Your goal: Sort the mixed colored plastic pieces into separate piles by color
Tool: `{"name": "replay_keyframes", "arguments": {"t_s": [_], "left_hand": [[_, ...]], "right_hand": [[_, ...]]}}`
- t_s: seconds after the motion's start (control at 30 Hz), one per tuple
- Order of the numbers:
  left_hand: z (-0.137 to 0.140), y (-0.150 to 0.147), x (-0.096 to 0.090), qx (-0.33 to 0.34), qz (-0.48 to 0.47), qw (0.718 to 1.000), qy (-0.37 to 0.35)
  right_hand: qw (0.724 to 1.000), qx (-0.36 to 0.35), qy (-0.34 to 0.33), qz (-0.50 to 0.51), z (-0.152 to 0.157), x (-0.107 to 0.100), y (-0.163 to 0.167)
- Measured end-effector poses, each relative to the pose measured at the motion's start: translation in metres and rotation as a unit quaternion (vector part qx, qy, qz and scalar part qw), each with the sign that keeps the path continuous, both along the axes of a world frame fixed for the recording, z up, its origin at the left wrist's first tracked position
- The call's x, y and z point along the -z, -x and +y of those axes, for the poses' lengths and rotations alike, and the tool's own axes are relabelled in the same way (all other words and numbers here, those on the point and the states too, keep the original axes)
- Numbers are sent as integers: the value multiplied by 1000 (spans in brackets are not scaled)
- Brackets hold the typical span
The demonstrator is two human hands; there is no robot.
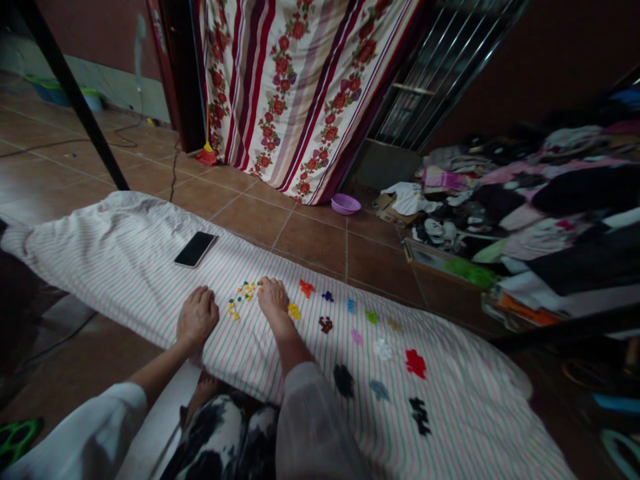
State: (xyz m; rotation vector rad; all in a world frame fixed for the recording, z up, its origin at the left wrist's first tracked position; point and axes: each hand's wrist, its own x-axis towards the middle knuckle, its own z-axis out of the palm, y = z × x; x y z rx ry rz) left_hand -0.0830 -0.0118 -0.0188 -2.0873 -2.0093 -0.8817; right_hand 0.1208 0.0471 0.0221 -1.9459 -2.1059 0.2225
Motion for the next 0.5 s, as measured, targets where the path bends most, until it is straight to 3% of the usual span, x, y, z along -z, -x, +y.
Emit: {"name": "replay_keyframes", "arguments": {"t_s": [0.3,0.5], "left_hand": [[1,1,3,3,-4,1000,-5],[1,1,3,8,-38,999,-2]], "right_hand": [[999,-46,-8,1,-32,-6,-60],[997,-76,-26,18,-44,3,-77]]}}
